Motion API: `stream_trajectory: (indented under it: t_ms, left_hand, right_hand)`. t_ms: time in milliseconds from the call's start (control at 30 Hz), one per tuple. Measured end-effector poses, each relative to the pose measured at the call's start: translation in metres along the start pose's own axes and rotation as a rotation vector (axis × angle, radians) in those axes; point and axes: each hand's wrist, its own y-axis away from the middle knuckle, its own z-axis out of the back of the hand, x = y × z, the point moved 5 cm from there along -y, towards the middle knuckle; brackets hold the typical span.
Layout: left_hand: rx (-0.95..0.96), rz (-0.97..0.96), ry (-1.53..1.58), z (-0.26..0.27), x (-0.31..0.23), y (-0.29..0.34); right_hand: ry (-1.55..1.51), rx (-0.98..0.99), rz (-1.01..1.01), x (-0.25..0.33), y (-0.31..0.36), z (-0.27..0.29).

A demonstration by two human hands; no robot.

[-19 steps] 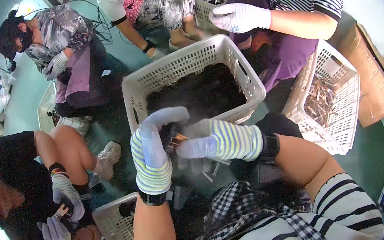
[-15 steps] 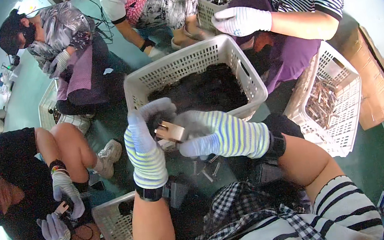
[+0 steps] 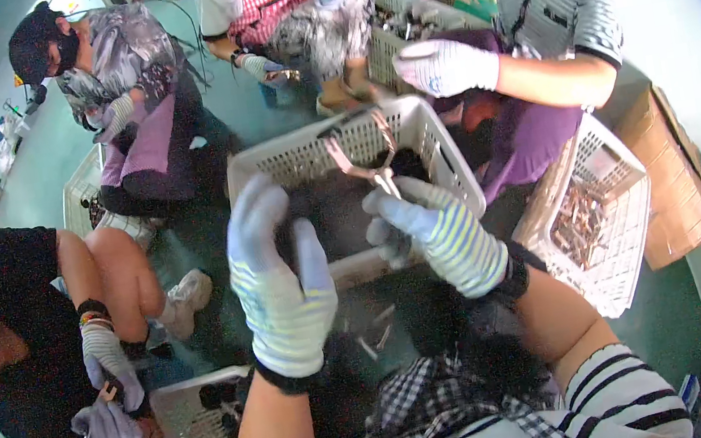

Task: Manual assembly of metal pins into circular black rubber components.

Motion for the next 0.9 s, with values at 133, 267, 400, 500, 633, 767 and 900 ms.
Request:
stream_trajectory:
  t_ms: [133,267,400,500,633,767,900]
  left_hand:
    - [-0.011,-0.127,-0.04,0.021,-0.035,0.002]
    - [0.033,-0.25,-0.015,0.037,-0.075,-0.006]
    - [-0.013,-0.226,-0.029,0.051,-0.087,-0.012]
    - [-0.383,-0.175,0.031,0.049,-0.082,-0.007]
    - [-0.114,-0.146,-0.026,0.047,-0.088,-0.011]
    - [-0.326,-0.17,-0.05,0.039,-0.081,-0.009]
    - [-0.041,-0.616,-0.035,0.039,-0.071,-0.021]
  right_hand:
    - [-0.146,0.008,0.058,-0.004,0.005,-0.001]
    - [-0.179,0.041,0.107,-0.001,0.011,0.0]
    - [-0.19,0.126,0.143,-0.003,0.002,-0.011]
    - [-0.275,0.128,0.039,-0.009,-0.002,-0.021]
    - [-0.281,0.156,0.02,-0.009,-0.006,-0.01]
    - [-0.237,0.101,-0.054,-0.008,-0.012,-0.024]
    - [-0.317,0.152,-0.09,-0.013,-0.02,-0.024]
